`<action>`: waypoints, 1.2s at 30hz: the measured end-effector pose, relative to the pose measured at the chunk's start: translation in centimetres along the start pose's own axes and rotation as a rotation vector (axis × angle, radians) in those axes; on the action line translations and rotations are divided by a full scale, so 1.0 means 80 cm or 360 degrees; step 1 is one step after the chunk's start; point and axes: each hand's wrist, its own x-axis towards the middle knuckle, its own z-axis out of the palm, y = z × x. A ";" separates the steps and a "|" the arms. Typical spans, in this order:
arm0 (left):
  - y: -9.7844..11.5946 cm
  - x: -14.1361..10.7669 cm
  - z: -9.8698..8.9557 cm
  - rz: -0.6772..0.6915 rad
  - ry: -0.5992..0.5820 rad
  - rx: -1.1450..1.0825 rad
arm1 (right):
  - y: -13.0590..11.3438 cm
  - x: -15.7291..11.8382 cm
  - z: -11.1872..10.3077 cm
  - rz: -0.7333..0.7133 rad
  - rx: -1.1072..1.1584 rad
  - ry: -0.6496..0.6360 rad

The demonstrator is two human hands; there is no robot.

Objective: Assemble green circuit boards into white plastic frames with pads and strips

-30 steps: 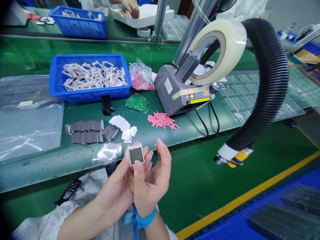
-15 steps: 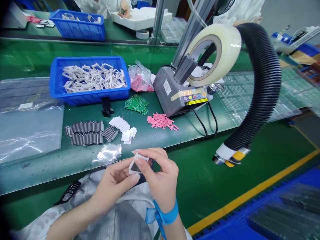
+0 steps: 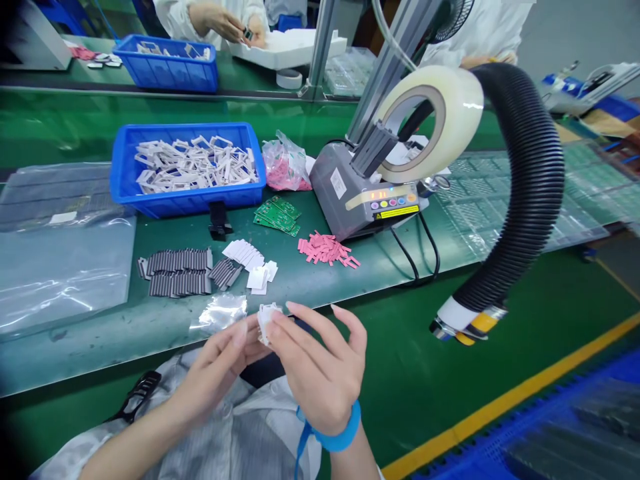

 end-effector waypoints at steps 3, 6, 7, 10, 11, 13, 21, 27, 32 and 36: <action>0.006 -0.001 0.003 -0.0066 0.0072 -0.0063 | -0.002 -0.002 0.010 -0.0244 -0.0117 -0.0084; 0.012 0.000 0.001 -0.0072 0.0311 -0.0078 | -0.001 0.000 0.019 -0.0351 0.0116 -0.0124; 0.014 0.001 -0.002 -0.0052 0.0376 -0.0086 | 0.001 0.002 0.022 -0.0329 0.0257 -0.0111; 0.017 0.003 -0.010 -0.0040 0.0489 -0.0088 | 0.022 0.018 0.038 0.0109 0.0569 -0.0018; 0.017 0.003 -0.012 -0.0056 0.0496 -0.0079 | 0.034 0.027 0.047 0.0339 0.0581 0.0013; 0.016 0.002 -0.016 -0.0109 0.0485 -0.0058 | 0.061 0.051 0.072 0.0650 0.0474 0.0048; 0.011 -0.008 -0.026 -0.0141 0.0374 0.0027 | 0.144 0.145 0.166 0.1110 0.0105 -0.0389; 0.021 -0.011 -0.033 -0.0115 0.0393 0.0009 | 0.156 0.155 0.158 0.1238 0.0106 -0.0514; 0.020 -0.006 -0.039 -0.0040 0.0366 -0.0033 | 0.113 0.133 0.113 0.1194 0.0236 -0.0250; 0.016 0.000 -0.040 0.0012 0.0374 -0.0017 | 0.049 0.088 0.064 0.1189 0.0562 -0.0129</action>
